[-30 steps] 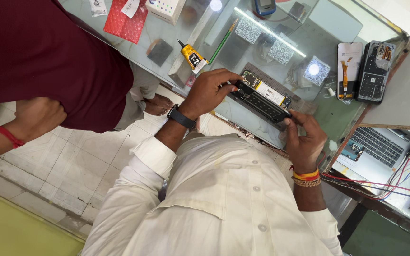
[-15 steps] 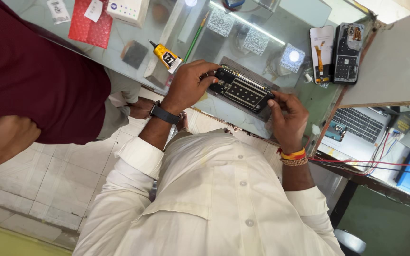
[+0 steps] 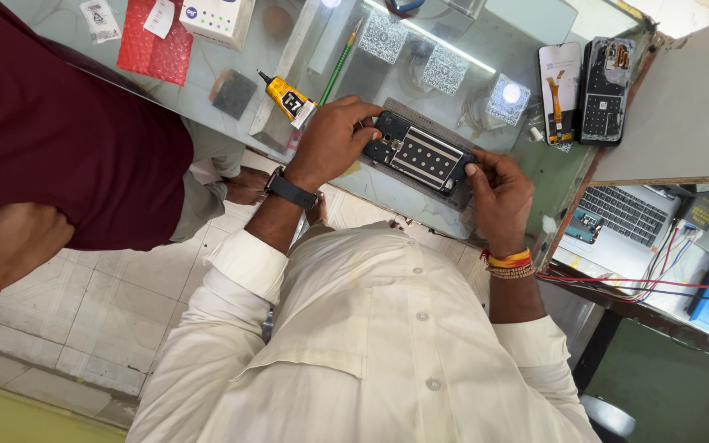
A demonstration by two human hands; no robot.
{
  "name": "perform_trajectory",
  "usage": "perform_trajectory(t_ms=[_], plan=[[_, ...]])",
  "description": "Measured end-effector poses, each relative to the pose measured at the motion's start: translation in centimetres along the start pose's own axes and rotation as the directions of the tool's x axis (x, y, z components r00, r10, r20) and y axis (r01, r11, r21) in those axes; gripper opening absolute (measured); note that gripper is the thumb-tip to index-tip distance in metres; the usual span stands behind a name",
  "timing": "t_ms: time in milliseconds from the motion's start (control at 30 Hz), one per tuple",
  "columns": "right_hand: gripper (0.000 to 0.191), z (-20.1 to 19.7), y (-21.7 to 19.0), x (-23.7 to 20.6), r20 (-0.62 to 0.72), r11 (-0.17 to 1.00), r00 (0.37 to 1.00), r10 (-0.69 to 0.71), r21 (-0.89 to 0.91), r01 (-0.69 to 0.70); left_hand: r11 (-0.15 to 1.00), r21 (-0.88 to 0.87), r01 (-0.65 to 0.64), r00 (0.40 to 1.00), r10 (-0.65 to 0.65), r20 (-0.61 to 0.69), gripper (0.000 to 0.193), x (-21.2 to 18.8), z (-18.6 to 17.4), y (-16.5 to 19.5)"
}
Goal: The person disassembles a smartphone, removes the back cover, and detaches the battery connector. They then place a new battery into the chassis, reconnect the battery, and reattach the back cover. The person uses a screwdriver to secure the back cover screws.
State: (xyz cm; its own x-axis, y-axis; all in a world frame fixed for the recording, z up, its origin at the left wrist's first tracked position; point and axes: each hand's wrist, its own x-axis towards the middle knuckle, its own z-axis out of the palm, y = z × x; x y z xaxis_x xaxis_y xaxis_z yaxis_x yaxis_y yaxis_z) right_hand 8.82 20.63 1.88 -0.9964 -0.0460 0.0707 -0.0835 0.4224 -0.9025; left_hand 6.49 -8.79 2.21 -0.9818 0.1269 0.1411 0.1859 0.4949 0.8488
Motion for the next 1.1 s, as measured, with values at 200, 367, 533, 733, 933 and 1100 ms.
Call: perform_trajectory(t_ms=[200, 367, 533, 733, 933, 1100], plan=[[0.019, 0.0, -0.1, 0.4, 0.011, 1.000, 1.000, -0.011, -0.013, 0.012, 0.999, 0.035, 0.022, 1.000, -0.022, 0.006, 0.026, 0.4, 0.3, 0.0], [0.019, 0.1, -0.1, 0.6, 0.005, 0.992, 0.999, -0.040, -0.119, 0.041, 0.997, 0.076, 0.031, 0.999, -0.032, 0.007, 0.026, 0.6, 0.3, 0.1], [0.022, 0.1, -0.1, 0.8, 0.010, 0.987, 0.999, -0.053, -0.153, 0.054, 0.995, 0.100, 0.022, 1.000, -0.023, 0.007, 0.025, 0.8, 0.4, 0.1], [0.020, 0.0, -0.2, 0.9, 0.010, 0.978, 0.998, -0.056, -0.202, 0.057, 0.996, 0.091, 0.026, 1.000, -0.027, 0.013, 0.024, 0.9, 0.2, 0.4], [0.020, 0.1, 0.2, 1.0, 0.011, 0.979, 0.998, -0.056, -0.197, 0.057, 0.991, 0.112, 0.073, 0.997, -0.076, 0.026, 0.025, 1.1, 0.3, 0.5], [0.019, 0.1, 0.5, 1.1, 0.014, 0.975, 0.999, -0.031, -0.219, 0.033, 0.991, 0.125, 0.036, 0.999, -0.040, 0.023, 0.030, 1.2, 0.5, -0.1]])
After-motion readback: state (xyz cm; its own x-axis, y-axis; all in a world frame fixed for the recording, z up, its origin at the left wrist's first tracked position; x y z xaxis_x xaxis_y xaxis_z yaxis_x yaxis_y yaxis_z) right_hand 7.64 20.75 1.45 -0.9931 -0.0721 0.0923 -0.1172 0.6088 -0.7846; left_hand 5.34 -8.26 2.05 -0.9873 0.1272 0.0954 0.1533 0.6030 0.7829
